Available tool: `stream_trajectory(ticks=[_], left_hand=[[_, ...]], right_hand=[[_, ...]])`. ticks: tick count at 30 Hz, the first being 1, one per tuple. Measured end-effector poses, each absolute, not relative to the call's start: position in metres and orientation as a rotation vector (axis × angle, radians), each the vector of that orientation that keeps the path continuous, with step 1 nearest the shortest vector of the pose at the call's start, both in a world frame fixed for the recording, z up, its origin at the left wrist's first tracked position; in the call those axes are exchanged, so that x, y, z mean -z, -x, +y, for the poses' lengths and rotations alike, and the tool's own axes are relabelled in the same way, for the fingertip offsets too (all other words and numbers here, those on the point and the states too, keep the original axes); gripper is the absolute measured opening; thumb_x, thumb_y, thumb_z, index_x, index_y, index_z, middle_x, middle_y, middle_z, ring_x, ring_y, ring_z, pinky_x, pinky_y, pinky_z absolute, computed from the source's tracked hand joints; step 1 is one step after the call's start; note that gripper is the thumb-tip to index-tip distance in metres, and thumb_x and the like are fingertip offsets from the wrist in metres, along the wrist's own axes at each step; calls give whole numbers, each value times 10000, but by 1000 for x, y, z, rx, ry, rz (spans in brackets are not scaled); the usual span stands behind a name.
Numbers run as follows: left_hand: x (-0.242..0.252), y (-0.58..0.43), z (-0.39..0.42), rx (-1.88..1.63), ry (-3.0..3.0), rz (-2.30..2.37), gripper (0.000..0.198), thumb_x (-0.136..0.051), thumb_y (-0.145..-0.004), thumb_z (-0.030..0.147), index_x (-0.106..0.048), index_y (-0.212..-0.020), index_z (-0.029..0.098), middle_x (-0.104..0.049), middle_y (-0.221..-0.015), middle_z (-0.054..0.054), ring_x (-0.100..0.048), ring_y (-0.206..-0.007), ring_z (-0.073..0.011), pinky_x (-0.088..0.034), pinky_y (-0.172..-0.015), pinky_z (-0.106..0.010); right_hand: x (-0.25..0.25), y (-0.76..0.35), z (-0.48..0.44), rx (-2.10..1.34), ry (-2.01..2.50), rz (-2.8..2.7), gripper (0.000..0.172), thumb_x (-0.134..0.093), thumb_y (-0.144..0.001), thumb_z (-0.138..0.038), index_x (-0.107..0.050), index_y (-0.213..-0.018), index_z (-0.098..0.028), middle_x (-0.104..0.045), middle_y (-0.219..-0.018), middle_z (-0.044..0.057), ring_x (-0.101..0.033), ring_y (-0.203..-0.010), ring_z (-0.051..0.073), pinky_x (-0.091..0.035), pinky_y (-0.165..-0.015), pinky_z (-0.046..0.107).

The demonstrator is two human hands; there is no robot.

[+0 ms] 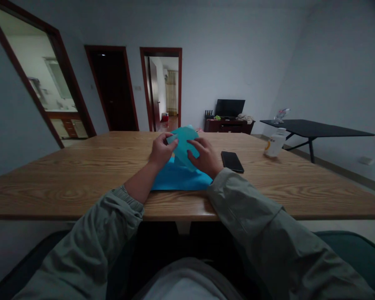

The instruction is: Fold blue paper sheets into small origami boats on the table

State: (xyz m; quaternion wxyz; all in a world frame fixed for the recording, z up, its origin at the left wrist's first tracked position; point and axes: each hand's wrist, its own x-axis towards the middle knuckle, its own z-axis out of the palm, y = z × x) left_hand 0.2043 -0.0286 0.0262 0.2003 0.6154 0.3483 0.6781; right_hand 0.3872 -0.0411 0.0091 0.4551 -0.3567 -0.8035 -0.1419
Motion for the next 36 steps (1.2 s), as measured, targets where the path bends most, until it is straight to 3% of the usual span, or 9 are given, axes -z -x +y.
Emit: stream_trajectory(ticks=[5, 8, 12, 18, 23, 29, 36], left_hand=[[-24, -195, -25, -1730, -1535, 702, 337, -806, -644, 421, -681, -821, 163, -669, -733, -1, -588, -601, -107, -489, -584, -229], [-24, -187, -20, -1702, -1444, 628, 339, -826, -630, 437, -673, -768, 168, -635, -658, 20, -549, -519, -80, -458, -511, -203], [-29, -174, -14, -1769, -1320, 525, 353, -851, -605, 421, -660, -762, 168, -642, -667, 27, -578, -545, -86, -472, -529, -206], [-37, -160, -10, -1872, -1198, 506, 350, -853, -612, 382, -616, -747, 164, -640, -670, 31, -587, -571, -83, -483, -571, -207], [-33, -142, 0, -1805, -1199, 629, 339, -835, -626, 378, -619, -771, 161, -639, -678, 15, -584, -582, -100, -485, -578, -226], [-4, -111, 22, -1469, -1344, 1094, 364, -803, -626, 399, -624, -836, 161, -639, -707, -2, -563, -552, -114, -461, -530, -243], [36, -107, 47, -1053, -1894, 1579, 208, -713, -692, 319, -564, -686, 173, -575, -617, 15, -511, -531, -122, -365, -484, -228]], right_hand=[[-9, -409, -19, 348, 1003, -1559, 673, -608, -838, -448, -351, -1419, -226, -320, -1454, 148, -292, -1359, 302, -320, -1090, 509], [-4, -419, -5, 219, 1076, -1470, 730, -578, -845, -479, -282, -1446, -189, -356, -1439, 168, -314, -1356, 277, -332, -1084, 483], [0, -426, 5, -29, 1246, -1368, 755, -588, -814, -507, -334, -1415, -126, -407, -1424, 205, -364, -1339, 293, -310, -1095, 467], [3, -426, 9, -414, 1380, -1403, 548, -553, -813, -558, -592, -1143, -124, -666, -1080, 149, -623, -978, 262, -477, -865, 386], [-4, -433, 8, -310, 1366, -1454, 413, -544, -823, -450, -667, -1010, -103, -697, -944, 101, -619, -832, 203, -463, -756, 298], [-5, -455, 0, -126, 1563, -1662, 347, -516, -848, -404, -701, -873, -111, -683, -799, 66, -587, -714, 169, -400, -650, 253], [13, -468, -5, 27, 1964, -2048, 306, -568, -815, -413, -707, -801, -140, -695, -807, 115, -616, -723, 196, -374, -599, 262]])
